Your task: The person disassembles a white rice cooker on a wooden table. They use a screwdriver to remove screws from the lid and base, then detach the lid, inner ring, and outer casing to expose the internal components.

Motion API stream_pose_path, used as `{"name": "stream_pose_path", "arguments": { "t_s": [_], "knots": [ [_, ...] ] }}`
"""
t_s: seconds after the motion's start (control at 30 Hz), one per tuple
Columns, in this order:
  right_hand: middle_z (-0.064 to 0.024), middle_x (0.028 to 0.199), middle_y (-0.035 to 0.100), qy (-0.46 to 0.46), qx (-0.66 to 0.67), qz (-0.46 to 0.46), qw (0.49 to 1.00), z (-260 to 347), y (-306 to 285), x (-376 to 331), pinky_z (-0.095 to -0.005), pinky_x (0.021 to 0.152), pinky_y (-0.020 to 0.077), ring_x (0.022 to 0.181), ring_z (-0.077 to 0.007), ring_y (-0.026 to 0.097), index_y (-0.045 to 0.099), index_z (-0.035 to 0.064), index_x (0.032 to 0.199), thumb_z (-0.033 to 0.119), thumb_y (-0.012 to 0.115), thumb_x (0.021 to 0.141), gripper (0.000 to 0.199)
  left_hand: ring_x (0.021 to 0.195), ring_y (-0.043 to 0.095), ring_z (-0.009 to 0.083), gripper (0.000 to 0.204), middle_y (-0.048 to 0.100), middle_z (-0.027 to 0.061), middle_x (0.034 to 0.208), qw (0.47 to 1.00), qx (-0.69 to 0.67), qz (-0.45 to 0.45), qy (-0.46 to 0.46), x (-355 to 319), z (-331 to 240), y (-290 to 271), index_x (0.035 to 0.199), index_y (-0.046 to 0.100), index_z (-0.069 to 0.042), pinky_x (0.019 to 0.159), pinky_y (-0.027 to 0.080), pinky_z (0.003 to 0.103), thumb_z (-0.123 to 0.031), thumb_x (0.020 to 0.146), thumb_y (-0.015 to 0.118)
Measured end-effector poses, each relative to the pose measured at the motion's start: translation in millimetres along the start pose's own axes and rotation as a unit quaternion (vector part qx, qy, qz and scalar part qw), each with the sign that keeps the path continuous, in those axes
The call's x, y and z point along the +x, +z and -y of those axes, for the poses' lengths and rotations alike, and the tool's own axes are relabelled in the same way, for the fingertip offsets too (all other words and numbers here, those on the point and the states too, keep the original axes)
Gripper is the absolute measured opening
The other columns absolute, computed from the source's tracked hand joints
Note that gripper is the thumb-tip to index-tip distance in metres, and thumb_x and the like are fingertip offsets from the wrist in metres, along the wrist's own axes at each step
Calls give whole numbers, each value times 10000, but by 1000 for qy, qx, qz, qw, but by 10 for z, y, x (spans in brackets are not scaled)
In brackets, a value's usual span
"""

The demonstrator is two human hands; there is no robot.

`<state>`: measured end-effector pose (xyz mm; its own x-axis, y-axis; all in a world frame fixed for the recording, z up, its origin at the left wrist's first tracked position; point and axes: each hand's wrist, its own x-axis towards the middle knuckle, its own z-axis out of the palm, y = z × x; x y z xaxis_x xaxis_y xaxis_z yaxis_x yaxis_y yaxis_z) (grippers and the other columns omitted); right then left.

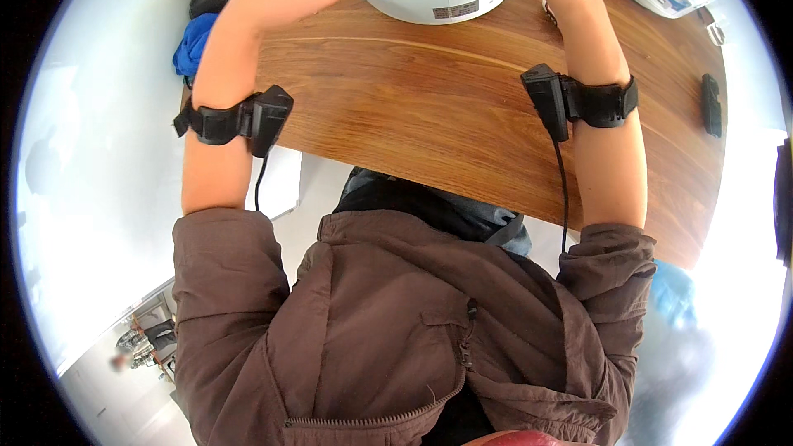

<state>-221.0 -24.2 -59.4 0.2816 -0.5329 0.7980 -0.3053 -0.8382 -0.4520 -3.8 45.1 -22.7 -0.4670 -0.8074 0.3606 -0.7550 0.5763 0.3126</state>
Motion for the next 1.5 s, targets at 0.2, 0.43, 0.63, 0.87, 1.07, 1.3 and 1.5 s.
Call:
{"name": "stream_pose_path", "arguments": {
  "t_s": [0.2,0.43,0.63,0.87,1.07,1.3,1.5],
  "knots": [
    [-174,513,459,-47,-32,18,998,66,14,11,-386,482,355,432,-273,404,547,-43,605,234,709,937,461,895,634,194,404,651,116,968,967,-160,112,-161,94,-211,-218,1067,574,9,794,532,348,-201,842,836],
    [-203,511,474,16,-1,-17,1000,94,46,36,-406,471,366,417,-313,392,578,-59,625,223,688,933,431,897,639,210,394,667,133,951,986,-21,142,-89,225,-200,-231,1041,579,18,791,522,356,-188,829,840],
    [-201,510,496,12,-33,-46,998,142,62,-2,-409,506,402,414,-332,437,583,-63,618,209,674,919,416,871,631,204,386,669,143,947,992,-35,116,-46,198,-64,-161,1013,580,20,773,514,355,-187,807,834],
    [-139,511,520,-86,-72,-116,987,22,160,-6,-420,656,376,480,-329,490,560,5,564,180,687,916,413,866,603,280,425,626,155,934,995,39,87,-30,170,-126,-141,1011,573,-9,769,489,397,-213,761,850],
    [-65,547,557,-197,-153,-135,959,-1,106,5,-388,688,337,565,-263,509,558,76,563,152,731,878,368,1001,531,320,438,574,134,1053,982,129,24,139,126,-26,-68,1094,579,-50,927,379,425,-231,782,826],
    [5,597,471,-316,-221,-194,902,42,41,71,-371,705,320,594,-210,454,528,130,599,169,789,825,348,974,522,321,466,548,116,1013,953,224,-29,200,88,-106,-131,1067,573,-63,886,358,424,-262,739,837],
    [15,649,460,-353,-205,-242,880,-17,58,101,-373,742,313,638,-200,443,526,151,618,224,809,799,344,938,544,316,440,578,102,980,946,270,-46,172,72,-249,-143,1006,580,-71,884,363,421,-242,704,849]
  ]
}}
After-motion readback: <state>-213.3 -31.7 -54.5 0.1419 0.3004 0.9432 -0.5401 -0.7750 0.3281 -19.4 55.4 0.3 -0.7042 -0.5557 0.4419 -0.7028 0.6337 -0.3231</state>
